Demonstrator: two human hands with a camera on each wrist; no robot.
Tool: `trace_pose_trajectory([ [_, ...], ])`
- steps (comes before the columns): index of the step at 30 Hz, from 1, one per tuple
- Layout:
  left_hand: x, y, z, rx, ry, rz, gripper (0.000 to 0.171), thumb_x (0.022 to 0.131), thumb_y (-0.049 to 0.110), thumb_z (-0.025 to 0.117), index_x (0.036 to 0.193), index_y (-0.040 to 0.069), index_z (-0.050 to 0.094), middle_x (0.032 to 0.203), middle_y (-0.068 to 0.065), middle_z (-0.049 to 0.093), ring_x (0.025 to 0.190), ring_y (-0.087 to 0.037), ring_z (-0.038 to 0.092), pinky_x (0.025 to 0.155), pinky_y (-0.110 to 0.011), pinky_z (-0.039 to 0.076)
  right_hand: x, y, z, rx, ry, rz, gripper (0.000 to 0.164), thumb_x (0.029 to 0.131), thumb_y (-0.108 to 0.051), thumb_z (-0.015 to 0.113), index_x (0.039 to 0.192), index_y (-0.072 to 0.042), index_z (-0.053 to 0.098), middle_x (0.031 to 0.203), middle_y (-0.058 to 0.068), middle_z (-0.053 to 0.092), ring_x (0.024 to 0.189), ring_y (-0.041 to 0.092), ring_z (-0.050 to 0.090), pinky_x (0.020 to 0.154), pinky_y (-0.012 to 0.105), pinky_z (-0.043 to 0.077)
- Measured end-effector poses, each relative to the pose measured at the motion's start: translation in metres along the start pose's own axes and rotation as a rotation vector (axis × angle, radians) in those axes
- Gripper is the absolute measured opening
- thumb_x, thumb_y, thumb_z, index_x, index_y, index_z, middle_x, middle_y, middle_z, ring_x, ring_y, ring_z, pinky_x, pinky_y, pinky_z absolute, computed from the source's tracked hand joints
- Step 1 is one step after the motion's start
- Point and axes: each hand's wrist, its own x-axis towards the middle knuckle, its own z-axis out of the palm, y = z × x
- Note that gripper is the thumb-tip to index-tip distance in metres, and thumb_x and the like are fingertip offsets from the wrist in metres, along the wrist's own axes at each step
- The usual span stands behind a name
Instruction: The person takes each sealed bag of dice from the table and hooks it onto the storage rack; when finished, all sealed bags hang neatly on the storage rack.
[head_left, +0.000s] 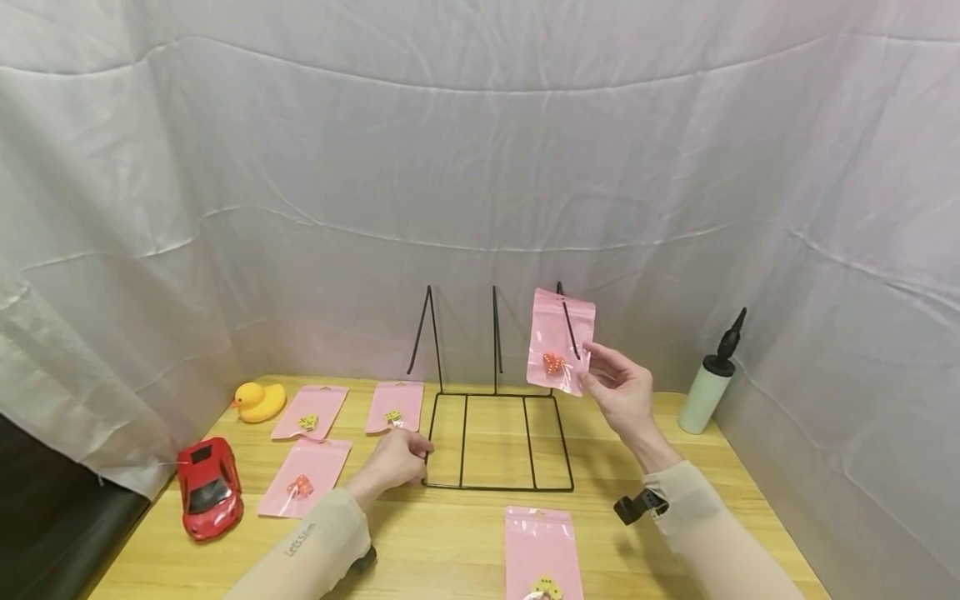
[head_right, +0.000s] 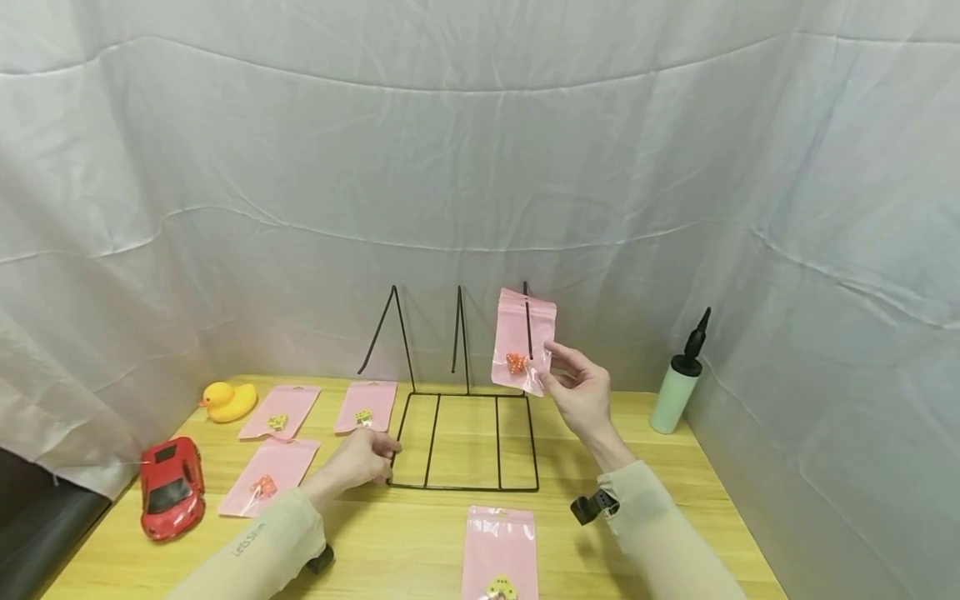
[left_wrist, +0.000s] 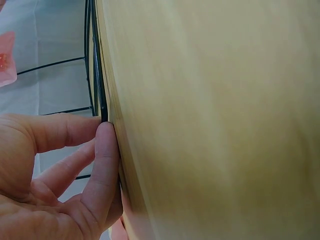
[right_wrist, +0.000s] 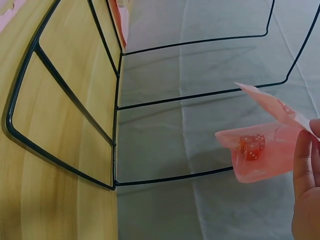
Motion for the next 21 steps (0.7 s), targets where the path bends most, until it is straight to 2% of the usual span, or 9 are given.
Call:
trace_pose_trajectory([
  [6, 0.002, -0.001, 0.0, -0.002, -0.013, 0.003, 0.054, 0.072, -0.013, 0.075, 0.123, 0.0, 0.082, 0.108, -0.012, 0.075, 0.09, -0.018, 0.067, 0.065, -0.027, 0.064, -0.002, -0.001, -0.004, -0.093, -0.003, 0.007, 0.04, 0.088, 0.022, 0.076, 0.127, 0.017, 0.073, 0.114, -0.025, 0.08, 0.101, -0.006, 0.078, 0.09, 0.015, 0.065],
  [9, 0.001, -0.002, 0.0, -0.014, -0.019, -0.008, 0.055, 0.072, -0.014, 0.074, 0.125, -0.001, 0.081, 0.109, -0.013, 0.075, 0.088, -0.018, 0.068, 0.066, -0.028, 0.066, -0.007, -0.001, -0.01, -0.144, -0.008, 0.041, 0.035, 0.09, 0.016, 0.079, 0.125, 0.014, 0.075, 0.121, -0.021, 0.079, 0.104, -0.006, 0.078, 0.092, 0.015, 0.065],
  [12, 0.0, -0.002, 0.0, -0.016, -0.024, -0.011, 0.054, 0.073, -0.013, 0.075, 0.125, -0.001, 0.081, 0.11, -0.013, 0.074, 0.088, -0.018, 0.068, 0.067, -0.029, 0.067, -0.016, -0.005, -0.016, -0.198, -0.023, 0.116, 0.034, 0.094, 0.01, 0.08, 0.127, 0.011, 0.076, 0.127, -0.009, 0.082, 0.104, -0.004, 0.078, 0.091, 0.014, 0.064],
  [15, 0.0, -0.001, 0.0, -0.012, -0.03, -0.007, 0.053, 0.074, -0.013, 0.076, 0.125, 0.0, 0.081, 0.11, -0.013, 0.074, 0.088, -0.018, 0.067, 0.067, -0.029, 0.066, -0.031, -0.011, -0.023, -0.259, -0.075, 0.229, 0.036, 0.098, 0.002, 0.08, 0.133, 0.008, 0.074, 0.132, 0.012, 0.082, 0.101, -0.004, 0.077, 0.089, 0.016, 0.065],
  [18, 0.001, -0.001, 0.0, -0.012, -0.036, 0.005, 0.053, 0.074, -0.012, 0.076, 0.125, -0.001, 0.081, 0.11, -0.013, 0.074, 0.086, -0.018, 0.067, 0.067, -0.029, 0.066, -0.049, -0.018, -0.029, -0.304, -0.173, 0.332, 0.043, 0.101, -0.006, 0.08, 0.141, 0.006, 0.071, 0.141, 0.027, 0.075, 0.101, -0.002, 0.076, 0.086, 0.02, 0.067],
  [21, 0.001, -0.001, -0.001, -0.02, -0.036, 0.006, 0.053, 0.074, -0.012, 0.075, 0.126, -0.001, 0.08, 0.11, -0.014, 0.074, 0.084, -0.018, 0.067, 0.066, -0.029, 0.064, -0.07, -0.02, -0.032, -0.341, -0.314, 0.388, 0.05, 0.1, -0.013, 0.082, 0.145, 0.005, 0.068, 0.148, 0.03, 0.07, 0.106, 0.006, 0.077, 0.086, 0.024, 0.067],
])
